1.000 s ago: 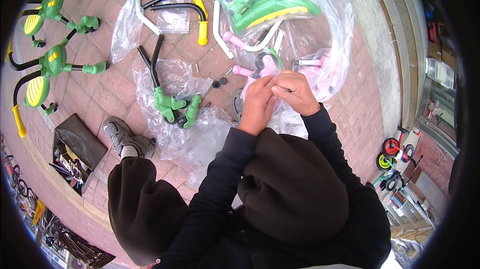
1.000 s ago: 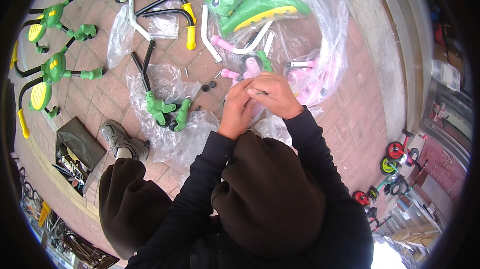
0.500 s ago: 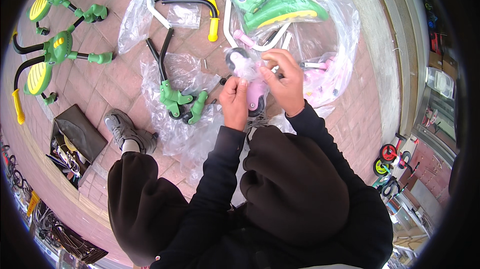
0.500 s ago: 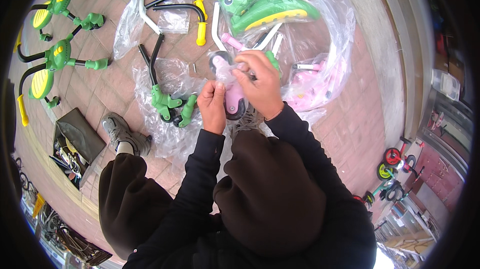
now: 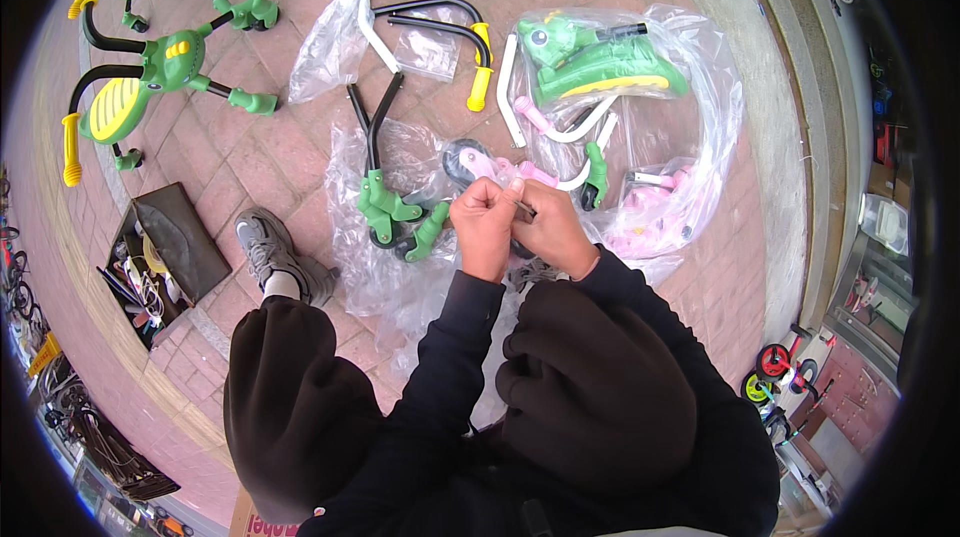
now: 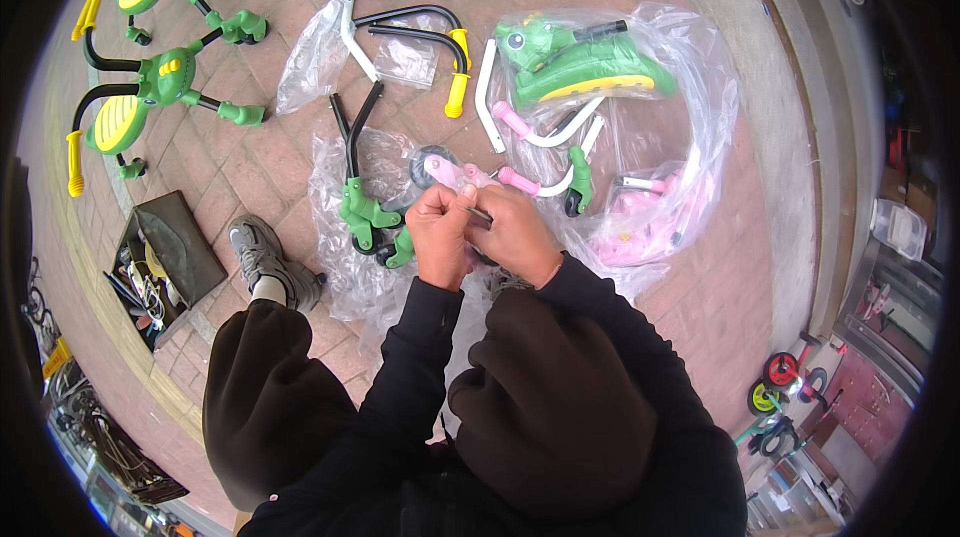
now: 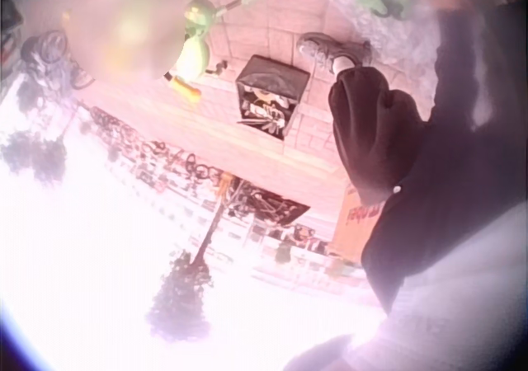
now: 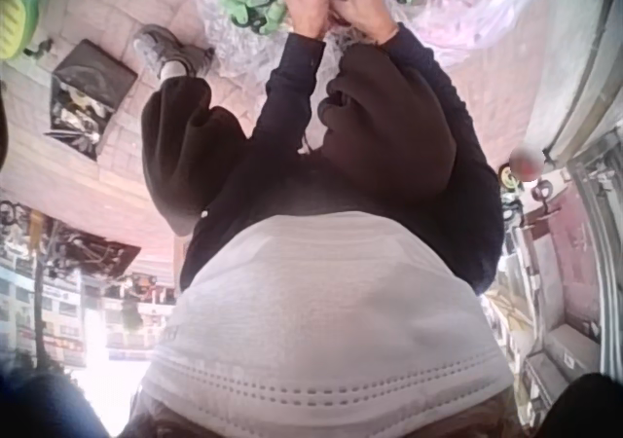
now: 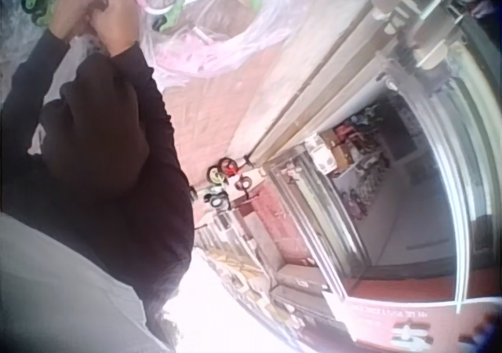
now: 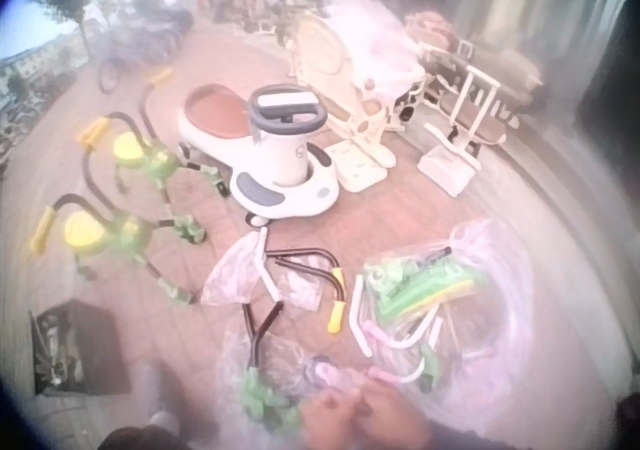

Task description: The person assembles child scooters on a tiled floor. They attach wheels to green and pink handlebars using an Allen key, then connect the handlebars to the scooter decks. The person handles multiple scooter parts and tools throughout the process.

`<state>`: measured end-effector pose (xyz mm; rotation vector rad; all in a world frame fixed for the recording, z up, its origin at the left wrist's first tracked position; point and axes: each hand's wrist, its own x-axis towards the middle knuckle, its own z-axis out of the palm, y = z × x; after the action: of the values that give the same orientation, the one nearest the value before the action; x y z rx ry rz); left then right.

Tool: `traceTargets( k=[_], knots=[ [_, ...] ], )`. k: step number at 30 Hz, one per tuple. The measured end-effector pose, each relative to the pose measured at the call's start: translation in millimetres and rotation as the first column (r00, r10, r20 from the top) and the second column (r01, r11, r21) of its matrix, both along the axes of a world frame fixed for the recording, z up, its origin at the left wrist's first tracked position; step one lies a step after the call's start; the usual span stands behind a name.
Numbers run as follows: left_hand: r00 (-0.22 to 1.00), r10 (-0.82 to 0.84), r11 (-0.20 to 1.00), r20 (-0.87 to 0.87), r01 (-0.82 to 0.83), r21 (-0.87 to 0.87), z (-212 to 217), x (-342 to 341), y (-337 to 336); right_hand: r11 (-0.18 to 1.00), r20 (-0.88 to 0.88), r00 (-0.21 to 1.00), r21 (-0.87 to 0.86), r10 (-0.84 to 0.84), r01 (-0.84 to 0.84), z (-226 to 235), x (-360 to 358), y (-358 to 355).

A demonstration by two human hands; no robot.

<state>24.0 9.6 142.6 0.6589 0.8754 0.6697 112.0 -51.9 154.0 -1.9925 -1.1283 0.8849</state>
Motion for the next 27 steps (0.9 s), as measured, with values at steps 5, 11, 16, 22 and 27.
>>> traceTargets(
  k=[5, 11, 16, 22, 27],
  knots=[
    [0.996, 0.005, 0.994, -0.089, 0.005, 0.107, 1.5, -1.5, -0.3, 0.991, -0.133, 0.99, 0.119, -0.044, 0.06, -1.8, -3.5, -0.8],
    [0.979, 0.038, 0.952, -0.201, 0.025, 0.304, 1.0, 2.3, -0.3, 0.963, 0.232, 0.969, 0.269, -0.081, 0.016, -3.6, -4.0, 0.1],
    [0.975, 0.032, 0.967, -0.22, 0.026, 0.254, 7.0, 9.0, -1.6, 0.933, 0.44, 0.887, 0.358, -0.143, -0.027, -2.5, -2.5, 3.2],
    [0.991, -0.097, 0.994, -0.094, 0.092, -0.057, 16.0, 23.0, -27.8, 0.958, 0.612, 0.744, 0.25, -0.269, 0.141, -3.2, 26.0, -1.1],
    [0.97, -0.127, 0.89, 0.206, 0.203, -0.407, 11.1, 17.1, -30.6, 0.956, 0.514, 0.807, 0.124, -0.291, 0.265, -23.8, 46.3, -7.7]
  ],
)
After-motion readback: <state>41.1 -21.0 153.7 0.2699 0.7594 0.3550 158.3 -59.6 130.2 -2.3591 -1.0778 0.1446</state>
